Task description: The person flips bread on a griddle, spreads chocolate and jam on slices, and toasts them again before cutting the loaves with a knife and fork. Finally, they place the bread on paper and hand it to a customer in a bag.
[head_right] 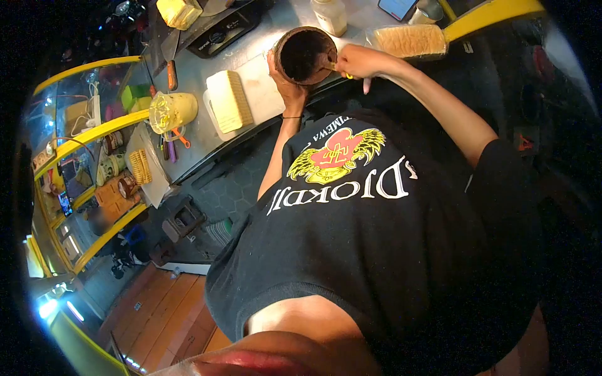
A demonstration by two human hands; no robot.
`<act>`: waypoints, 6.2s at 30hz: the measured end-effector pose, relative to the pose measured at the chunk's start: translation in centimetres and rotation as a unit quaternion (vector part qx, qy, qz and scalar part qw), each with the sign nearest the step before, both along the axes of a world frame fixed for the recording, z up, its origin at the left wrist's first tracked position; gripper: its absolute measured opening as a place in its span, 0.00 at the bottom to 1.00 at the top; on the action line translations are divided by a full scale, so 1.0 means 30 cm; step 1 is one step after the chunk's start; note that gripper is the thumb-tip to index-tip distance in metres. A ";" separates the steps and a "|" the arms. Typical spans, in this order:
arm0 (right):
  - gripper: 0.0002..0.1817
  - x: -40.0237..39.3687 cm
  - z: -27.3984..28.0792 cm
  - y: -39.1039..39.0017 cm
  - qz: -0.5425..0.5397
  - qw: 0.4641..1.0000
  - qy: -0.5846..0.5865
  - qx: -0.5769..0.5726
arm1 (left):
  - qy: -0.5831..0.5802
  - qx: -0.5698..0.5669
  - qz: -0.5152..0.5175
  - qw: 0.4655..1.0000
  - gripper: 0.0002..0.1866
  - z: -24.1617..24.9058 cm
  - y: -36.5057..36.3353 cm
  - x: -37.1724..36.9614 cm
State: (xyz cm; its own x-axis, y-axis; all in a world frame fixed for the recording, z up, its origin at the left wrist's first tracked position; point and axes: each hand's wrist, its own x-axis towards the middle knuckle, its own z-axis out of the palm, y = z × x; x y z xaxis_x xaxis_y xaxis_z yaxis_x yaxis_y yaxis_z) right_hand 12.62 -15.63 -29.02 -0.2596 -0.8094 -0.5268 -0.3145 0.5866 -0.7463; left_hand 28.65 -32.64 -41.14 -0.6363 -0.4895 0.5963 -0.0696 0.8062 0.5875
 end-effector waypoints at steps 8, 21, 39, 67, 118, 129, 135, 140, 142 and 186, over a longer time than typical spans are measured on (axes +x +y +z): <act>0.16 0.073 -0.050 0.051 -0.120 0.887 -0.444 -0.048 | -0.019 -0.017 0.018 1.000 0.53 0.034 0.005 -0.018; 0.18 0.185 0.121 0.090 -0.173 0.934 -0.209 -0.233 | -0.180 -0.059 0.153 0.970 0.39 0.331 -0.253 0.350; 0.14 0.800 -0.063 -0.520 0.084 0.952 0.118 -0.270 | 0.215 0.807 -0.296 0.464 0.23 0.114 -0.768 0.631; 0.17 0.408 0.087 -0.792 0.227 0.967 -0.054 -0.102 | 0.204 0.789 -0.255 0.520 0.24 0.132 -0.750 0.607; 0.16 0.757 0.032 -0.521 0.127 0.960 0.092 -0.230 | 0.152 0.790 -0.228 0.548 0.25 0.119 -0.725 0.636; 0.15 0.667 -0.013 -0.473 0.051 0.959 0.132 -0.246 | 0.159 0.839 -0.249 0.456 0.26 0.043 -0.785 0.645; 0.15 0.695 -0.021 -0.510 0.161 0.951 0.064 -0.255 | 0.120 0.822 -0.216 0.513 0.25 0.093 -0.776 0.633; 0.16 0.688 -0.073 -0.496 -0.050 0.951 -0.020 -0.304 | 0.125 0.801 -0.272 0.518 0.24 0.129 -0.805 0.612; 0.16 0.689 -0.061 -0.530 -0.173 0.950 -0.130 -0.224 | 0.146 0.790 -0.275 0.528 0.24 0.145 -0.804 0.583; 0.17 0.507 -0.063 -0.581 0.123 0.955 0.071 -0.261 | 0.176 0.813 -0.254 0.493 0.26 0.139 -0.749 0.634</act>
State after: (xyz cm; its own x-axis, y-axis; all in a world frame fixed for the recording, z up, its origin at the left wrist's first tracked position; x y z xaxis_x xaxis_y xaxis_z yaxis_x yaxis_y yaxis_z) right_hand 27.85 -33.06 -30.89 -0.0659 -0.9978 -0.0079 -0.5156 0.0408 -0.8559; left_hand 47.68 -55.11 -36.97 -0.9200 -0.3336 -0.2056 0.2362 -0.8907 0.3885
